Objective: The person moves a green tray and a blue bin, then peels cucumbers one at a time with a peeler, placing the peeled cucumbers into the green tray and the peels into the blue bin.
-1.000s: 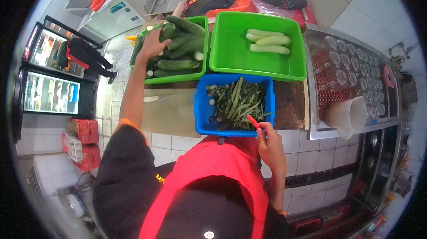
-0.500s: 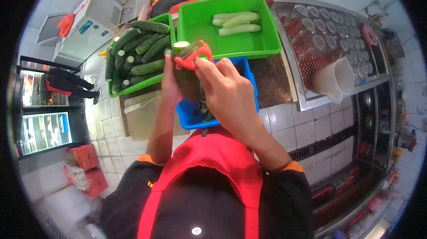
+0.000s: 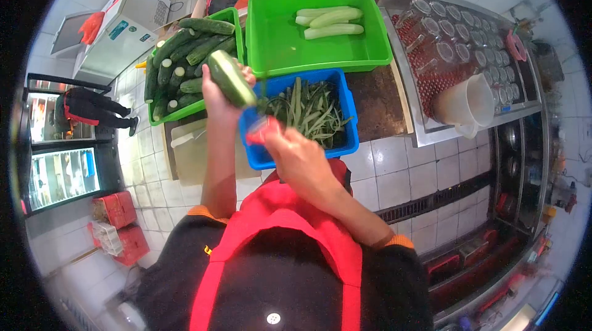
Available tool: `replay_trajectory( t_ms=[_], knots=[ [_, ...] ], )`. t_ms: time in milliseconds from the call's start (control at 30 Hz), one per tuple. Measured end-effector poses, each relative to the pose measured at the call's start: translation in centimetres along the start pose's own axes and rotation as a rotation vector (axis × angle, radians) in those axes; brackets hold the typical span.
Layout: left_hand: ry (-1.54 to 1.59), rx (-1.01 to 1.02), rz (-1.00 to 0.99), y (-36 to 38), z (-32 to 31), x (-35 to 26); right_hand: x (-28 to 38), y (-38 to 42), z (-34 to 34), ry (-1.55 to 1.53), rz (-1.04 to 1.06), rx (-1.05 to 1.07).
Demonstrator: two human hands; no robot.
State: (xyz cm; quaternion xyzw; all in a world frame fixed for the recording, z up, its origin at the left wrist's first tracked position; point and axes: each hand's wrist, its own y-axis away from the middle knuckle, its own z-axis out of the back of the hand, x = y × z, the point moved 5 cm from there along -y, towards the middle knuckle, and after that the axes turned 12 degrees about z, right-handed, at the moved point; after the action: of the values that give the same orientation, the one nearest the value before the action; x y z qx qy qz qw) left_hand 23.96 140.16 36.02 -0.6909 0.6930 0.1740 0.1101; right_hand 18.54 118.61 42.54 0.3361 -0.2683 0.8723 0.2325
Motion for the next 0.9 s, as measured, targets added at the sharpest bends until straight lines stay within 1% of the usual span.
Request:
replay_trajectory(
  t_ms=[33,67,100,133,167,200,233,267,300,333,367,400,433,467,533,600,667,700,767,800,867,900],
  knots=[
    [0.223,0.039,0.042,-0.3,0.8,-0.7,-1.0,1.6,-2.0,-0.001,-0.022,0.048],
    [0.22,0.034,0.042,0.1,0.0,-0.9,-1.4,3.0,-3.5,-0.004,-0.049,0.093],
    [0.086,-0.166,0.008,0.1,-0.9,-1.4,-1.6,3.4,-3.3,-0.073,-0.059,0.099],
    [-0.041,-0.372,-0.028,0.5,-1.2,-2.0,-2.0,3.0,-2.5,-0.074,-0.05,0.109],
    [0.008,-0.291,0.032,0.8,-1.5,-1.6,-2.1,2.4,-0.9,-0.109,-0.038,-0.017],
    [0.013,-0.303,0.031,1.5,-2.0,-1.0,-1.9,1.7,0.7,-0.144,-0.029,-0.148],
    [-0.129,-0.37,0.045,1.7,-2.9,-0.3,-1.2,0.5,2.5,-0.231,-0.009,-0.261],
    [-0.272,-0.431,0.063,1.9,-3.4,0.3,-0.8,-0.5,3.7,-0.229,-0.01,-0.267],
    [-0.379,-0.348,0.17,2.1,-2.5,0.9,-0.5,-1.3,4.9,-0.189,-0.04,-0.261],
    [-0.38,-0.34,0.178,2.3,-3.2,1.6,-0.6,-1.9,5.9,-0.148,-0.071,-0.255],
    [-0.433,-0.412,0.18,2.6,-3.9,2.5,-0.9,-2.7,6.4,-0.14,-0.076,-0.26],
    [-0.485,-0.487,0.181,3.0,-4.2,3.1,-0.7,-3.6,7.0,-0.07,0.009,-0.304],
    [-0.476,-0.397,0.156,2.9,-4.2,3.5,-0.3,-4.4,7.4,-0.002,0.096,-0.346],
    [-0.476,-0.396,0.159,3.0,-4.2,3.8,-0.3,-5.1,7.6,-0.001,0.093,-0.347],
    [-0.514,-0.278,0.137,3.2,-6.0,4.1,0.0,-6.3,7.9,0.008,0.14,-0.379],
    [-0.514,-0.261,0.112,3.6,-7.0,4.1,0.1,-6.8,7.4,0.015,0.156,-0.359],
    [-0.61,-0.318,0.031,3.5,-6.3,3.4,0.1,-6.8,6.9,0.01,0.089,-0.295],
    [-0.609,-0.32,0.03,3.3,-5.3,3.2,0.1,-6.4,6.3,0.008,0.089,-0.293],
    [-0.477,-0.482,0.035,3.0,-2.0,2.2,-0.2,-4.6,3.8,-0.132,0.068,-0.188],
    [-0.392,-0.504,0.047,2.9,-2.5,1.5,0.0,-3.4,2.6,-0.176,0.005,-0.127],
    [-0.287,-0.548,-0.087,2.6,-1.8,-0.1,0.1,-1.1,1.1,-0.293,0.03,-0.067],
    [-0.174,-0.521,-0.093,2.4,-1.7,-0.7,0.4,-0.6,1.2,-0.301,0.036,-0.059]
  ],
)
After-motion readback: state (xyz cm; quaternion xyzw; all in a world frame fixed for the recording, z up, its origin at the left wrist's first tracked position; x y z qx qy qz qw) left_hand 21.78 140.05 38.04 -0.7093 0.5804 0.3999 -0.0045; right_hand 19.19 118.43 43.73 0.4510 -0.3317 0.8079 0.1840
